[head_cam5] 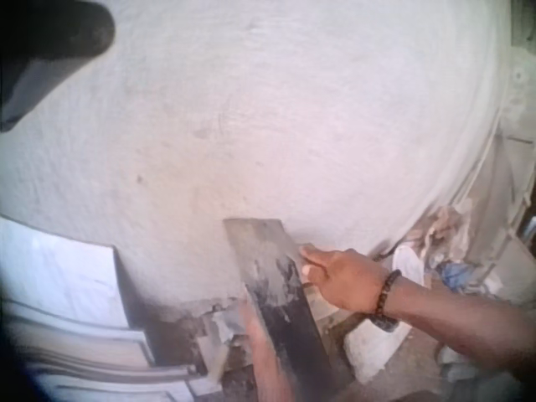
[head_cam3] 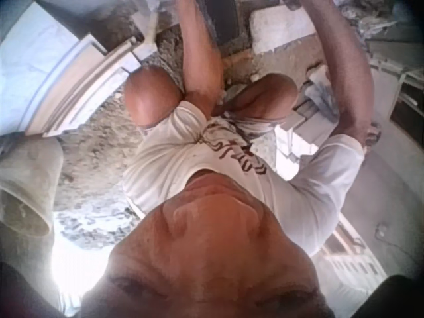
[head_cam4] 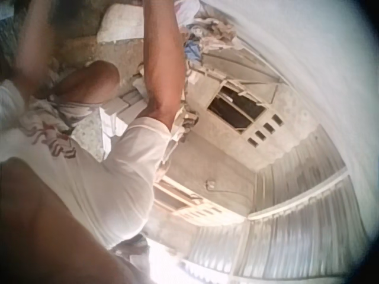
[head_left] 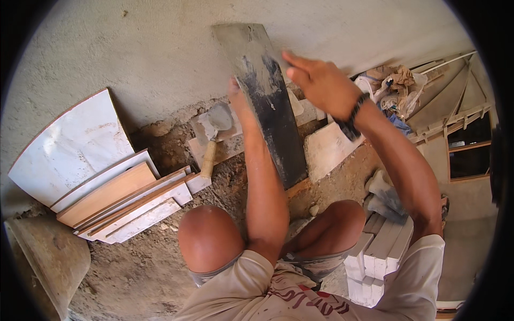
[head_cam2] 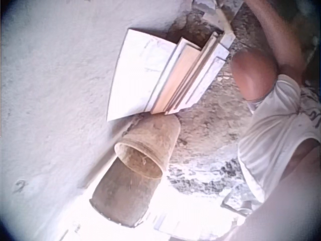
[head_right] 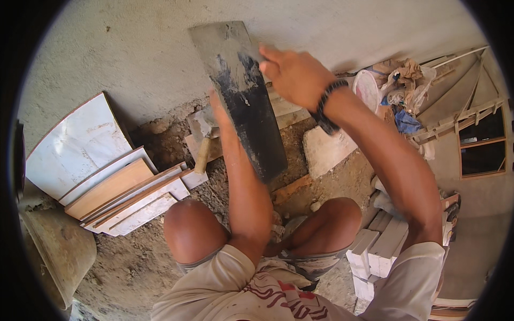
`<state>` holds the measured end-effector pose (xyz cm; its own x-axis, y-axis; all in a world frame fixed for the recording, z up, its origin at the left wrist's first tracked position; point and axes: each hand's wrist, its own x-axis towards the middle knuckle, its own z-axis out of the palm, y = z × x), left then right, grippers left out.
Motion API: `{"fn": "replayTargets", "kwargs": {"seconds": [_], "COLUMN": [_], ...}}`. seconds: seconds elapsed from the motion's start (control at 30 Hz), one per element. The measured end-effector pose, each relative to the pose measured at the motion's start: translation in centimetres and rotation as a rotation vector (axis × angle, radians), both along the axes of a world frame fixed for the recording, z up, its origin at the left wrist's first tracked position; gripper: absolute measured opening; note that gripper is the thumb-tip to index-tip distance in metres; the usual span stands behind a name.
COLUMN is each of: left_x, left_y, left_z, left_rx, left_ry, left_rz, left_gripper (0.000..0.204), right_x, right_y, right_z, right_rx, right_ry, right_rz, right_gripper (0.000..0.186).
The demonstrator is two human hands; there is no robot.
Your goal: The person applies plaster to the base of a wall using a trowel and a putty knife, scraping material from a large board onto the wall surface while kneeling.
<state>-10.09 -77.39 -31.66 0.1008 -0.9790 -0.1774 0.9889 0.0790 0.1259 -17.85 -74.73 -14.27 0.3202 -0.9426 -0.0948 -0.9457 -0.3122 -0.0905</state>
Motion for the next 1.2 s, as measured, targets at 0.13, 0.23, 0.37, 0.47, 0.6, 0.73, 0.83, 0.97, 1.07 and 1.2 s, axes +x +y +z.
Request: {"fn": "replayTargets", "kwargs": {"seconds": [0.13,0.23,0.37,0.47,0.6,0.73,0.83,0.97,1.07,1.2], "left_x": [-0.2,-1.3,0.0,-0.5,-0.3,-1.2,-0.6,-0.8,-1.1,-0.2], "left_y": [-0.3,0.9,-0.3,-0.2,-0.3,-0.4,0.4,0.3,-0.1,-0.9], "left_z": [0.2,1.5,0.2,-0.3,-0.8,-0.1,0.8,1.2,0.9,-1.2], "left_rx": [0.025,0.006,0.009,-0.007,-0.046,-0.058,-0.053,-0.046,-0.084,-0.017], "left_ry": [0.002,0.158,0.004,-0.039,0.032,0.200,0.022,0.103,0.062,-0.090], "left_rz": [-0.030,-0.068,-0.012,-0.060,-0.018,-0.031,-0.023,-0.023,-0.018,-0.014], "left_gripper": [0.016,0.021,0.026,0.026,0.030,0.033,0.019,0.017,0.017,0.017], "right_x": [0.4,1.9,0.7,1.7,1.6,1.3,1.8,1.8,3.3,0.7], "right_y": [-0.4,-2.4,0.1,-0.3,1.9,0.0,0.8,0.7,-2.8,0.9], "right_z": [-0.4,0.2,-0.2,1.2,0.5,-0.1,0.4,-0.1,0.0,-0.3], "right_rx": [-0.126,-0.113,-0.101,-0.027,-0.031,-0.122,-0.053,-0.135,-0.176,-0.113], "right_ry": [0.034,0.088,0.122,0.180,0.155,0.179,0.122,0.169,0.085,0.194], "right_rz": [0.063,-0.027,0.080,0.029,0.000,0.035,-0.032,-0.028,-0.021,0.078], "right_gripper": [0.050,0.050,0.047,0.046,0.046,0.044,0.043,0.044,0.047,0.049]}}
